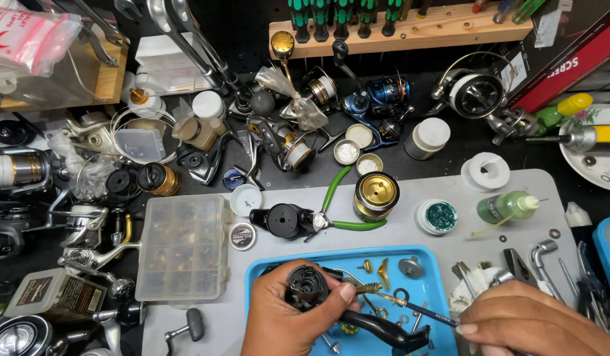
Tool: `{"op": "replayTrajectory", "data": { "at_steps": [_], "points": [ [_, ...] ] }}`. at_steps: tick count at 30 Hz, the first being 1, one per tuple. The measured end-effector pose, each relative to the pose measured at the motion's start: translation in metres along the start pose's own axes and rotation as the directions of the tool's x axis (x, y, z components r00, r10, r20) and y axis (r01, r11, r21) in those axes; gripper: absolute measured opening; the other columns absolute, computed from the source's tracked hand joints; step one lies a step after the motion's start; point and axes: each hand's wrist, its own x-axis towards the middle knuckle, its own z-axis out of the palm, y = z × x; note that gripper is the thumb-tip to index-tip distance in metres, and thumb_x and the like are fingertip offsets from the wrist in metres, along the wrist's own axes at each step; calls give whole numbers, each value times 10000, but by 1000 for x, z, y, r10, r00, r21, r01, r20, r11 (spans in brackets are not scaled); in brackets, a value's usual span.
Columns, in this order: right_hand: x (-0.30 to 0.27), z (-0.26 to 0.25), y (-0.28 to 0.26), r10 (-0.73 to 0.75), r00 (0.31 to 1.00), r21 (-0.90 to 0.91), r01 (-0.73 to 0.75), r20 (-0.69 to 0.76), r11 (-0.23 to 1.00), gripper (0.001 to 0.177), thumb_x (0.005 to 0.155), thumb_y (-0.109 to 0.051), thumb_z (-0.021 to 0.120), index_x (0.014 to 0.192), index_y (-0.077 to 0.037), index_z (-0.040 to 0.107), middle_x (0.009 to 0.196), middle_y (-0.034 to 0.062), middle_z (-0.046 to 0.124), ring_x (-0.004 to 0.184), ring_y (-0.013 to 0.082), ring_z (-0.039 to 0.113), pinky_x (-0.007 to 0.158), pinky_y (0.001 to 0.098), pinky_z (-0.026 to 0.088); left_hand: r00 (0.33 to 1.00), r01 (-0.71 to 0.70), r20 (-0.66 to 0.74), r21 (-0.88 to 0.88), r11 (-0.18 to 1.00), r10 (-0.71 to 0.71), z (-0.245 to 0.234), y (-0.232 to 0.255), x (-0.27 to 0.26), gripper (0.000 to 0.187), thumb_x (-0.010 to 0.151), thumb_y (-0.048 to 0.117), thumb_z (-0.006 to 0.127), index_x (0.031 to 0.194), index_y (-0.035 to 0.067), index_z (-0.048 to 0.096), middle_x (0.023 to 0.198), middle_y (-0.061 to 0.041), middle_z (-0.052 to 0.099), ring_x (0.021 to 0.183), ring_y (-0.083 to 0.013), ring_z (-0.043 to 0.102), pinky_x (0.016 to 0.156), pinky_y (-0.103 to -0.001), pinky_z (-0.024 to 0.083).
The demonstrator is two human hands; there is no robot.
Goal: The person assembles a fishing reel by inserting small metal parts into the reel body, tightening screws with a screwdriver, and applying grease to internal components using a brush. The person handles various small parts and tools on a cluttered workbench.
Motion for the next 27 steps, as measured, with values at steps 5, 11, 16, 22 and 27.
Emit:
{"op": "replayTrajectory", "data": {
  "at_steps": [5, 11, 16, 22, 27],
  "points": [
    [-17, -4, 12, 46, 999, -47, -47, -24, 998, 317, 855, -373, 683, 1136, -257, 770, 1054, -87, 861, 964, 83, 864, 895, 291, 670, 999, -30, 18, 19, 999, 29, 0, 1, 0, 158, 719, -22, 899, 712, -47, 743, 648, -244, 850, 626, -259, 836, 663, -336, 691],
    [10, 26, -6, 158, 854, -144, -260, -495, 955, 176, 915, -205, 627, 1054, -128, 704, 892, 2, 771, 862, 128, 744, 915, 317, 574, 996, -85, 29, 21, 996, 84, -1, -4, 3, 132, 721, 1, 894, 734, -38, 768, 681, -219, 862, 666, -232, 828, 667, -318, 670],
    [73, 15, -59, 137, 739, -254, -391, -660, 885, 147, 973, 217, 631, 957, 116, 736, 942, 236, 702, 838, 313, 636, 821, 409, 479, 985, -161, 61, 32, 986, 159, -5, -11, 4, 124, 726, 7, 903, 760, -19, 787, 740, -160, 835, 689, -183, 739, 648, -301, 582],
    [48, 12, -31, 419, 860, -433, -509, -290, 744, 462, 848, -337, 695, 1281, -176, 697, 1280, -3, 687, 1238, 224, 591, 1036, 444, 480, 948, -285, 156, 18, 958, 278, -4, -2, -5, 106, 746, 41, 871, 778, 12, 774, 827, -138, 846, 763, -179, 771, 696, -295, 609],
    [34, 13, -24, 519, 816, -688, -530, -255, 496, 418, 891, -488, 567, 1219, -258, 685, 1322, -118, 667, 1243, 170, 599, 1048, 392, 500, 922, -317, 219, -52, 947, 320, -6, 4, -14, 132, 779, 26, 846, 866, 43, 748, 915, -116, 808, 877, -171, 765, 823, -268, 610]
  ]
}}
